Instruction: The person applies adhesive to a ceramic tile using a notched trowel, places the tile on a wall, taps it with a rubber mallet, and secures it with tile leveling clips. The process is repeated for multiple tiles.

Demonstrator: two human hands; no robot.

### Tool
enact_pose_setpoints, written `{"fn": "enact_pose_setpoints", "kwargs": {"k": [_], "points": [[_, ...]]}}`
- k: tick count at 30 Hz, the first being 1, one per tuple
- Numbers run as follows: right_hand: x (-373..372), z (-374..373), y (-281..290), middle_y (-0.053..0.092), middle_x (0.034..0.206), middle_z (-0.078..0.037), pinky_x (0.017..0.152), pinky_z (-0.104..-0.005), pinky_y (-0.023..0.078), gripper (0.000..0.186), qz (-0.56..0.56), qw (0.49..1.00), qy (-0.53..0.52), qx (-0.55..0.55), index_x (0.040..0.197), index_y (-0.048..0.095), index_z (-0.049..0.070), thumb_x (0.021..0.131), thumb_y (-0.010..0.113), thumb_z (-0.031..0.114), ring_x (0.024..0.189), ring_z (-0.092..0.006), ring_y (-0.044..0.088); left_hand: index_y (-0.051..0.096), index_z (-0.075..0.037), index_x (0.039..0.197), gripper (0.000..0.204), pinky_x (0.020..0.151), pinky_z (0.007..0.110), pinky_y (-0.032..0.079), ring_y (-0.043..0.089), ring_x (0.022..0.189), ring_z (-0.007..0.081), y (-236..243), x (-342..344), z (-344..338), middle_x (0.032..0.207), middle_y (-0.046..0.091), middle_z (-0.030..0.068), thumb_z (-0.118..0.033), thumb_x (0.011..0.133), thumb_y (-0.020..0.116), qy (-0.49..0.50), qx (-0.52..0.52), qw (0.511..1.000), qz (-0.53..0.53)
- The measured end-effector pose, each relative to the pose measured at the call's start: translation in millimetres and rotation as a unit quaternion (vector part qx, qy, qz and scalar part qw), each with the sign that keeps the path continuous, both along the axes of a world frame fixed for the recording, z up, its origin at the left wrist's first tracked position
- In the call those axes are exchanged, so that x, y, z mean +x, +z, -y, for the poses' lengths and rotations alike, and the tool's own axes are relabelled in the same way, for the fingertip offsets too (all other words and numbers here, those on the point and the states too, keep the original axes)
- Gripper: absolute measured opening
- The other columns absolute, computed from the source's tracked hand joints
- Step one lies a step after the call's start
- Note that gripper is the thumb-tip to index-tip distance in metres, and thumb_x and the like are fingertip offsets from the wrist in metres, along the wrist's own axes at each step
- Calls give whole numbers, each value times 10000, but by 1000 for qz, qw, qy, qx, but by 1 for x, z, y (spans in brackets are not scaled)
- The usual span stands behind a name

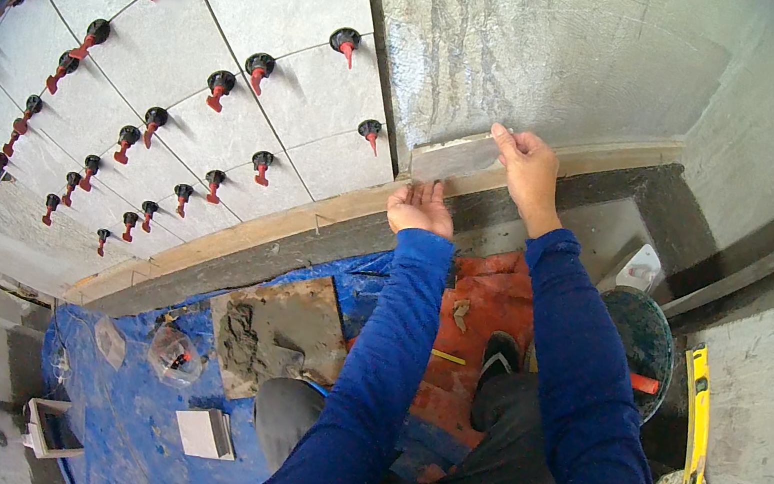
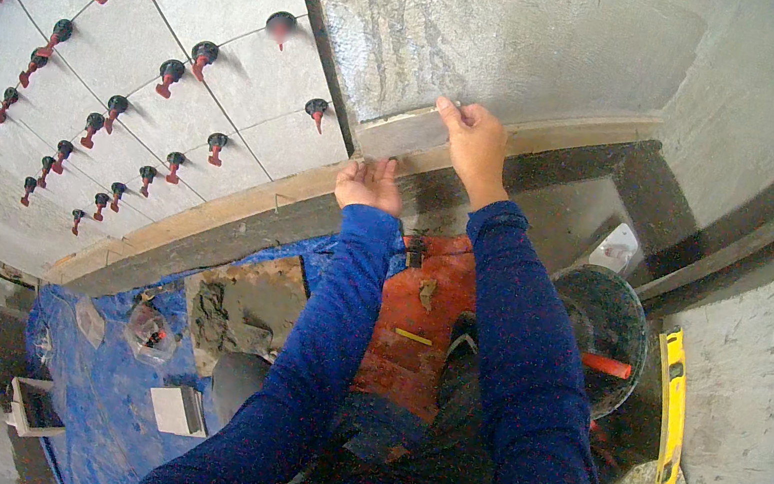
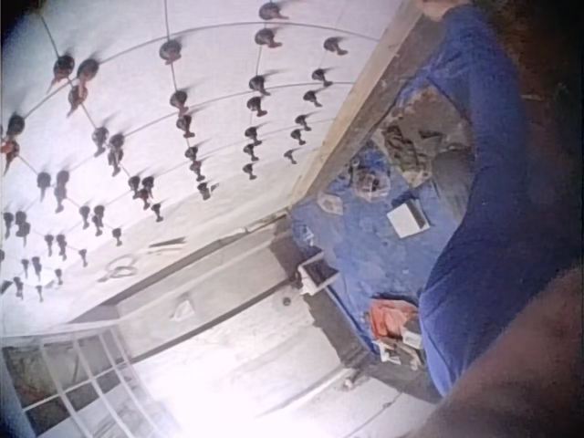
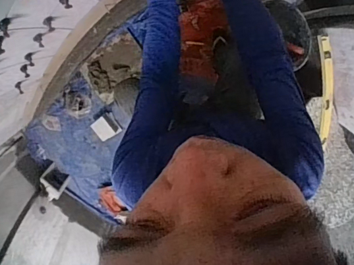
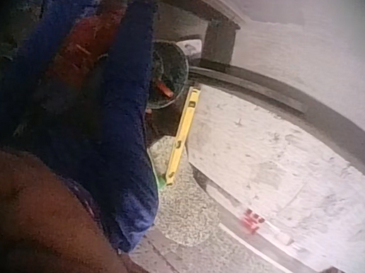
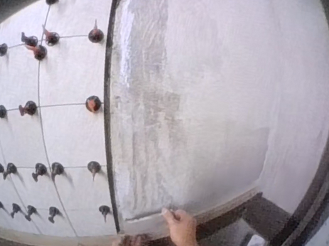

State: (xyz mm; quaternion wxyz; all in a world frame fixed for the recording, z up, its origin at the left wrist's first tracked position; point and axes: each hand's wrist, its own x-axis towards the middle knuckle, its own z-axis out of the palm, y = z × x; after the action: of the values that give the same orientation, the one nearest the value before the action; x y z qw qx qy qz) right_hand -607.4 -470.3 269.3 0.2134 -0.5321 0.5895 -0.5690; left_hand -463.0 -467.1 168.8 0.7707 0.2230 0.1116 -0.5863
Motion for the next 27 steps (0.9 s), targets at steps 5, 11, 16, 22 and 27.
{"fn": "enact_pose_setpoints", "kwargs": {"k": [5, 11, 16, 22, 27], "points": [[4, 7, -9, 680, 730, -95, 676, -349, 508, 492, 40, 999, 10, -9, 845, 714, -40, 920, 759, 444, 681, -172, 608, 493, 13, 1149, 305, 1054, 538, 478, 544, 1081, 351, -4, 16, 7, 1176, 517, 157, -183, 918, 529, -19, -18, 1000, -10], [3, 10, -17, 683, 839, -46, 751, -286, 560, 440, 76, 996, 33, 36, 917, 713, -46, 940, 770, 389, 781, -112, 635, 511, 33, 1137, 254, 1012, 514, 536, 548, 1108, 345, 2, 22, 12, 1196, 523, 184, -99, 920, 515, 17, 3, 998, -53], [5, 18, -23, 686, 848, -50, 767, -291, 565, 442, 68, 997, 16, 26, 941, 718, -48, 941, 769, 391, 785, -113, 635, 508, 31, 1146, 265, 1013, 524, 532, 544, 1120, 341, 6, 23, 14, 1189, 513, 190, -92, 911, 515, 7, -7, 1000, -24], [6, 20, -24, 681, 841, -47, 746, -287, 559, 441, 75, 996, 0, 38, 891, 704, -32, 943, 765, 402, 768, -108, 622, 500, 40, 1127, 275, 1078, 558, 474, 528, 1144, 359, 13, 26, 13, 1161, 510, 182, -91, 886, 521, -15, 3, 1000, -15], [13, 22, -20, 662, 770, -42, 698, -287, 533, 468, 50, 998, -18, 21, 849, 692, -18, 939, 758, 437, 717, -115, 607, 518, 43, 1107, 268, 1112, 564, 426, 511, 1227, 379, 18, 33, 12, 1147, 540, 176, -73, 866, 530, -63, 39, 997, 12]]}}
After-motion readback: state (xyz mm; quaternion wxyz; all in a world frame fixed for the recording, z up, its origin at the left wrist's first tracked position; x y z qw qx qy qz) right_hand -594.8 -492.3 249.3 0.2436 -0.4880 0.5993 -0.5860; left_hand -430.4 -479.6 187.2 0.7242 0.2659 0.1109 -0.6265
